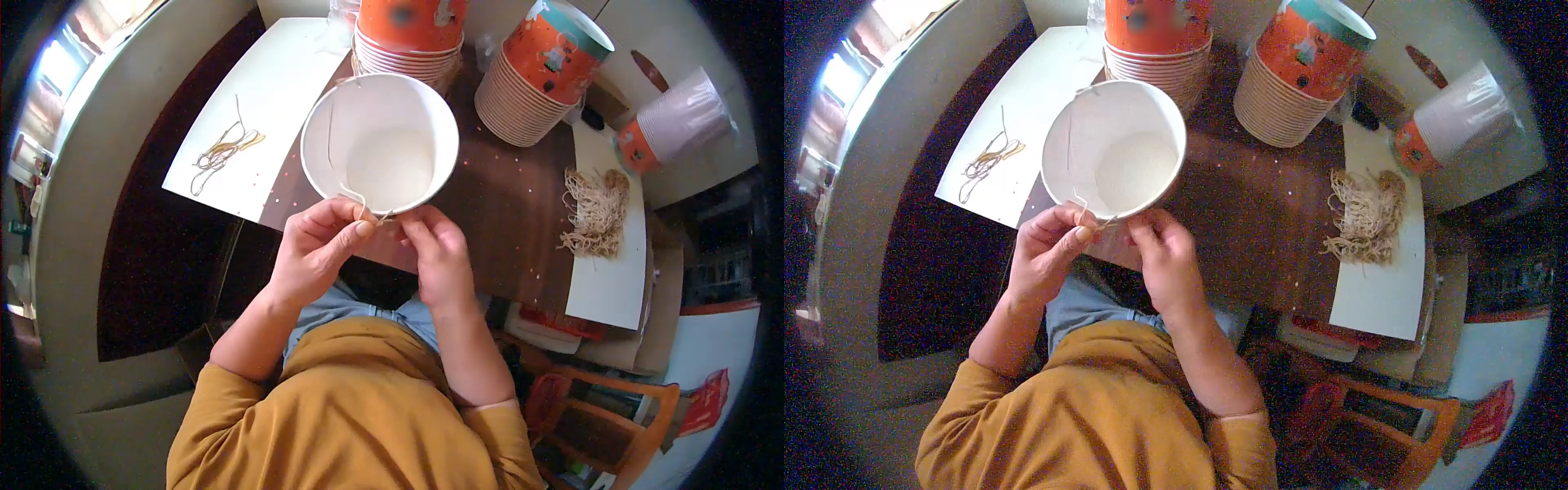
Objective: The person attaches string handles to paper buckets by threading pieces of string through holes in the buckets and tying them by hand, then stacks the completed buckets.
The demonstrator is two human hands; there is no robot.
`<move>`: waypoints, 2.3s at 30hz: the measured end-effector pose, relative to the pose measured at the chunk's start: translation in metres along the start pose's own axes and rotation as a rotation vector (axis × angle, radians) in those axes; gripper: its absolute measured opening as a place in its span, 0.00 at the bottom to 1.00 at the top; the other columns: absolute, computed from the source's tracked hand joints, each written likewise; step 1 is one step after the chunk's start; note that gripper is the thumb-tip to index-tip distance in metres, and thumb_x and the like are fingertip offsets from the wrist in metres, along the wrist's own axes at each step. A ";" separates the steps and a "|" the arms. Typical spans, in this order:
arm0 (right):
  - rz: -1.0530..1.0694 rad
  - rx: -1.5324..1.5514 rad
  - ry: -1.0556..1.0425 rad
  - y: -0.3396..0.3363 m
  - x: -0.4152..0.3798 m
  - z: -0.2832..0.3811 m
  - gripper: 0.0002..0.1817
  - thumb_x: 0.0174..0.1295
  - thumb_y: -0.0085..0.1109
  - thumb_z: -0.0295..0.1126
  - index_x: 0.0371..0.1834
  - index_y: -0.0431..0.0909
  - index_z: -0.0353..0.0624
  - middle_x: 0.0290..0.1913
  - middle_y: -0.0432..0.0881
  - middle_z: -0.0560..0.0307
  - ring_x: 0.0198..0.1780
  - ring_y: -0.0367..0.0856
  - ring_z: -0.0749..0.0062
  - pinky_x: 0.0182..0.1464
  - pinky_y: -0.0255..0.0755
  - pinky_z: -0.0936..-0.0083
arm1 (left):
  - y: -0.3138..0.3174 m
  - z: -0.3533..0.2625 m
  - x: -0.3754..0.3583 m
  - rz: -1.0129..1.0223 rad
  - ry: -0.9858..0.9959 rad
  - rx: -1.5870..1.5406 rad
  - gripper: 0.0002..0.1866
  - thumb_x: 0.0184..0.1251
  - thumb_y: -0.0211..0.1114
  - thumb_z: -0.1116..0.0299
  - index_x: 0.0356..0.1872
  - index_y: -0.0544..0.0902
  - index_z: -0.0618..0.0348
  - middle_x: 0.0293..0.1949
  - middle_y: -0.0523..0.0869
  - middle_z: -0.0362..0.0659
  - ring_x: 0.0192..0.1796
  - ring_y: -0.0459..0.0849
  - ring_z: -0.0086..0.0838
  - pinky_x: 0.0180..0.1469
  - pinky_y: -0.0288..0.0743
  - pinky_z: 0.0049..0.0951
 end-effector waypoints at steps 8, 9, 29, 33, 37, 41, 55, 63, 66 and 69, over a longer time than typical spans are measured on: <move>-0.165 -0.898 -1.042 0.015 -0.013 0.028 0.17 0.54 0.66 0.29 0.48 0.79 0.47 0.53 0.76 0.53 0.54 0.74 0.57 0.57 0.65 0.59 | 0.004 -0.008 0.005 0.044 0.303 0.428 0.04 0.64 0.67 0.75 0.35 0.83 0.65 0.38 0.81 0.43 0.40 0.79 0.23 0.43 0.72 0.22; -0.128 -0.882 -1.095 0.014 -0.007 0.027 0.13 0.54 0.65 0.29 0.43 0.79 0.47 0.49 0.77 0.55 0.52 0.75 0.58 0.56 0.65 0.59 | 0.004 -0.008 0.006 0.061 0.349 0.492 0.03 0.63 0.67 0.76 0.35 0.83 0.65 0.38 0.81 0.43 0.39 0.79 0.23 0.41 0.72 0.21; -0.131 -1.056 -1.218 0.017 0.005 0.014 0.10 0.55 0.66 0.35 0.40 0.79 0.50 0.47 0.79 0.61 0.51 0.75 0.62 0.61 0.60 0.53 | -0.008 -0.023 -0.006 0.157 0.159 -0.174 0.06 0.66 0.65 0.72 0.31 0.82 0.64 0.42 0.75 0.41 0.45 0.75 0.24 0.47 0.70 0.24; -0.065 -0.918 -1.073 0.009 0.007 0.039 0.22 0.53 0.65 0.33 0.53 0.76 0.44 0.51 0.78 0.50 0.54 0.74 0.55 0.62 0.61 0.56 | -0.022 -0.021 0.000 0.251 0.226 -0.204 0.07 0.64 0.64 0.72 0.28 0.80 0.63 0.37 0.82 0.45 0.45 0.80 0.29 0.51 0.72 0.30; -0.118 -0.949 -0.688 -0.021 0.044 0.090 0.28 0.51 0.63 0.31 0.57 0.73 0.35 0.50 0.77 0.45 0.50 0.78 0.54 0.54 0.72 0.64 | -0.028 -0.023 -0.007 0.218 0.157 0.110 0.08 0.62 0.64 0.69 0.30 0.81 0.64 0.35 0.84 0.45 0.43 0.81 0.30 0.50 0.73 0.30; -0.014 -1.322 -0.325 -0.028 0.123 0.109 0.25 0.52 0.65 0.36 0.53 0.77 0.36 0.46 0.83 0.41 0.44 0.84 0.58 0.47 0.77 0.65 | -0.024 -0.040 -0.001 0.082 0.529 0.613 0.08 0.59 0.64 0.69 0.34 0.85 0.63 0.41 0.84 0.49 0.45 0.81 0.35 0.51 0.73 0.32; 0.399 -0.700 -0.901 0.002 0.047 0.178 0.40 0.50 0.62 0.31 0.71 0.61 0.41 0.73 0.61 0.45 0.73 0.60 0.55 0.73 0.54 0.61 | -0.036 -0.096 0.078 0.107 0.227 -0.030 0.37 0.71 0.50 0.40 0.70 0.62 0.57 0.66 0.70 0.45 0.68 0.69 0.31 0.69 0.60 0.38; 0.519 -0.362 -0.886 0.016 0.098 0.263 0.48 0.54 0.67 0.40 0.75 0.51 0.37 0.72 0.61 0.47 0.72 0.61 0.60 0.71 0.58 0.63 | -0.010 -0.187 0.171 0.054 0.595 0.336 0.40 0.67 0.63 0.46 0.71 0.59 0.58 0.64 0.71 0.52 0.66 0.71 0.36 0.67 0.64 0.40; 0.414 -0.377 -0.880 0.026 0.138 0.274 0.47 0.55 0.69 0.35 0.74 0.51 0.36 0.65 0.67 0.47 0.66 0.68 0.63 0.66 0.66 0.65 | -0.010 -0.193 0.219 0.097 0.723 0.426 0.44 0.62 0.70 0.51 0.72 0.57 0.60 0.63 0.73 0.53 0.62 0.76 0.38 0.64 0.70 0.40; 0.330 -0.401 -0.873 0.023 0.186 0.267 0.45 0.56 0.69 0.30 0.74 0.51 0.36 0.61 0.70 0.49 0.59 0.73 0.65 0.61 0.72 0.68 | -0.018 -0.178 0.272 0.182 0.683 0.310 0.46 0.61 0.70 0.49 0.72 0.56 0.61 0.63 0.73 0.53 0.62 0.75 0.39 0.66 0.68 0.41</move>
Point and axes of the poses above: each hand's wrist, its own x-axis towards the middle knuckle, its own y-axis out of the palm, z = x × y, the point moved 1 cm from there along x, towards the middle knuckle
